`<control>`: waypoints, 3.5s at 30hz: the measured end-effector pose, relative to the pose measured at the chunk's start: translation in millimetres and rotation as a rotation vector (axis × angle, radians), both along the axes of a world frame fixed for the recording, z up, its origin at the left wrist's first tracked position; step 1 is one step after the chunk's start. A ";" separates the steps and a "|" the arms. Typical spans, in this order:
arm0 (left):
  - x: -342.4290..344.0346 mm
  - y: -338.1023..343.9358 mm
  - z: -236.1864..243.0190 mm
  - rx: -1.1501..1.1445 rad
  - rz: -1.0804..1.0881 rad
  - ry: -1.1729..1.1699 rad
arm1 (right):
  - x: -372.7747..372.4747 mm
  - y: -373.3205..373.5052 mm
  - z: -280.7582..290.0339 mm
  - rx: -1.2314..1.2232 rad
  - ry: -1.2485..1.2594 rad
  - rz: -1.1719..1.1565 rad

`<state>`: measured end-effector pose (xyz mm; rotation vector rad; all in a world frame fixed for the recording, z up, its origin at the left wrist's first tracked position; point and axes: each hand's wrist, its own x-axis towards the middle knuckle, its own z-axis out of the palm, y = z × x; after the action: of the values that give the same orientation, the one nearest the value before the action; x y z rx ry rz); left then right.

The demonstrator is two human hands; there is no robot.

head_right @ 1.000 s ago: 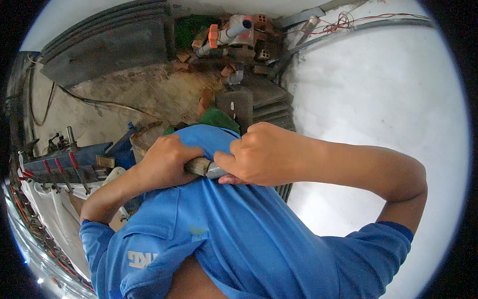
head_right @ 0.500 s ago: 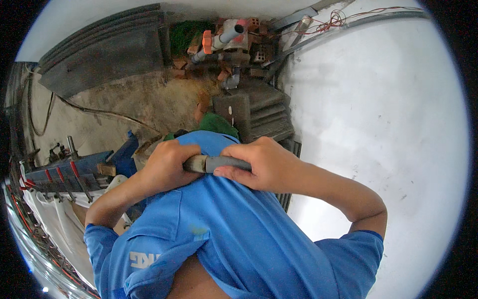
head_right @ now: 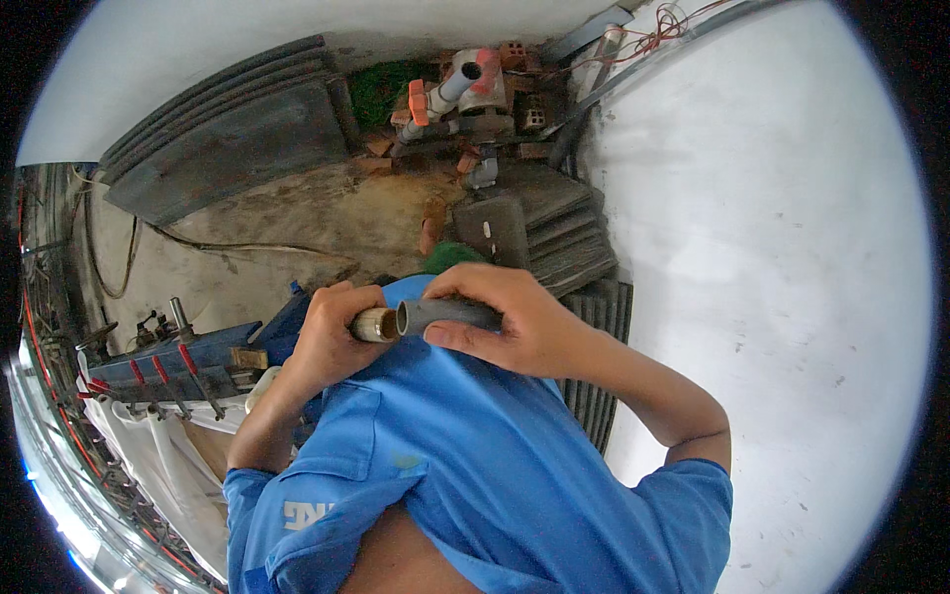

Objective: The person handles a flexible hose and a black strap in a workshop. They attempt to fit a metal pipe into the hose, then wrap and secure the strap around the hose connection using both hands.

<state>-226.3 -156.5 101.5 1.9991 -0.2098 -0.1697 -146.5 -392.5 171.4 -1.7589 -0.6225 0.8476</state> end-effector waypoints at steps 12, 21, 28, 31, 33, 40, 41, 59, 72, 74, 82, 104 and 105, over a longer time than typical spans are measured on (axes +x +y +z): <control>-4.6 2.6 8.3 -0.048 0.030 0.089 | 14.7 1.1 6.4 -0.075 -0.488 0.253; -4.7 4.2 4.5 -0.023 0.062 0.090 | 12.4 22.0 -1.2 0.035 -0.344 0.177; -4.1 12.8 9.8 -0.034 0.118 0.094 | 9.1 54.1 -16.6 0.056 -0.682 0.376; -6.9 21.9 11.2 -0.025 0.090 0.097 | 11.1 61.2 -18.8 0.161 -0.732 0.372; -9.6 31.8 12.4 -0.115 0.040 0.068 | 9.8 68.2 -17.8 0.269 -0.715 0.349; 4.5 76.4 -4.6 -0.394 0.015 0.122 | 26.4 83.8 8.6 0.473 -0.759 0.255; 2.4 78.7 -5.8 -0.414 0.021 0.101 | 31.9 82.2 13.6 0.501 -0.734 0.217; -16.2 44.4 -48.9 -0.050 0.249 0.327 | 68.1 -42.0 -22.3 -0.198 -0.376 0.060; 46.2 37.0 -18.6 0.207 0.196 0.232 | 67.6 -60.4 -53.4 -0.068 -0.205 -0.144; 57.3 36.4 -8.8 0.244 0.176 0.296 | 70.2 -68.0 -62.4 -0.022 -0.248 -0.215; 105.7 36.3 5.0 0.397 0.054 0.406 | 93.7 -87.7 -92.9 0.048 -0.136 -0.352; 122.8 38.1 6.7 0.212 0.035 0.507 | 172.1 -63.2 -88.8 0.282 -0.070 -0.151; 124.1 38.7 7.2 0.225 0.027 0.512 | 172.8 -62.4 -88.3 0.271 -0.078 -0.140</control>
<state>-102.1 -117.7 108.7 2.1048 0.1718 -0.7015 26.2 -454.9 83.1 -1.5732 -0.6264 0.5718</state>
